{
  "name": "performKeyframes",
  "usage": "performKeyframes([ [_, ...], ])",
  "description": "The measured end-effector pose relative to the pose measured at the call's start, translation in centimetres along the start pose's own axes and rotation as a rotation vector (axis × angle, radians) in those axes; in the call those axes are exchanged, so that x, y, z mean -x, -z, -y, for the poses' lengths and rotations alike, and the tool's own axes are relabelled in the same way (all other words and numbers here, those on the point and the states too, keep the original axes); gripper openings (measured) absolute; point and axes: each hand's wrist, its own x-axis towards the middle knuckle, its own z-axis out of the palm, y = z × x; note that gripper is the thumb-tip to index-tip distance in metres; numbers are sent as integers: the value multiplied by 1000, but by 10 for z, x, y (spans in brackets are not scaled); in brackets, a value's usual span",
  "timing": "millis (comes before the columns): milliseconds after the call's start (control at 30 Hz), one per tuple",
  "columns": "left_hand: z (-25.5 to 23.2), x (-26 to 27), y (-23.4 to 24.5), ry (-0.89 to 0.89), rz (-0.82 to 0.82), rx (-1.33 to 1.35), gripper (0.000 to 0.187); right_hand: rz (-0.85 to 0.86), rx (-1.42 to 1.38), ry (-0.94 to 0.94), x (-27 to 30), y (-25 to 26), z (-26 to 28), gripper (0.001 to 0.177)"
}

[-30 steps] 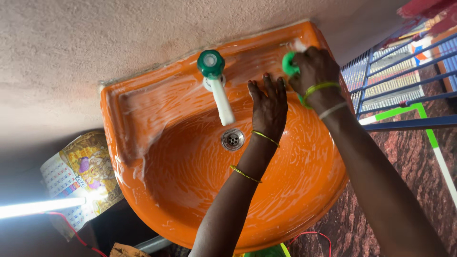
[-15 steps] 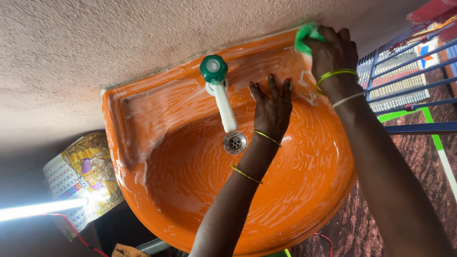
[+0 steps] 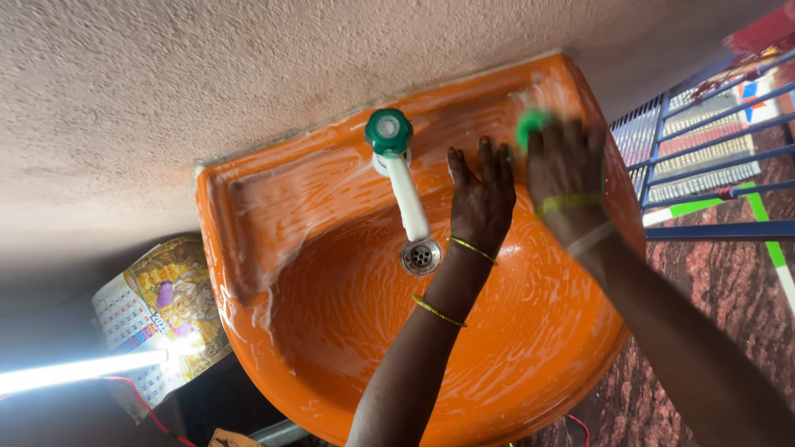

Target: The person scrubs an orange wall-mounted sink using a green sponge. They repeatedly wipe the basin, rim, and faucet area with soapy water, moving the sponge in circular and back-and-forth motions throughout the clip.

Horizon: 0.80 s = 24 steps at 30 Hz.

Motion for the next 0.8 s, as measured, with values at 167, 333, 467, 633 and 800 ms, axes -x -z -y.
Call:
performKeyframes([
  [167,3,-1,5,-8,-10,42,52,48,-95,-30,5,21,0,22],
  [333,3,1,2,-13,-8,-11,54,58,-162,7,-37,6,-5,17],
  [467,7,0,4,8,-24,42,51,-96,-352,-4,11,20,-16,28],
  [633,-6,-1,10,2,90,18,56,23,-825,-265,80,42,-53,23],
  [800,-18,-15,12,-23,135,-19,65,-157,-819,-52,3,29,-69,15],
])
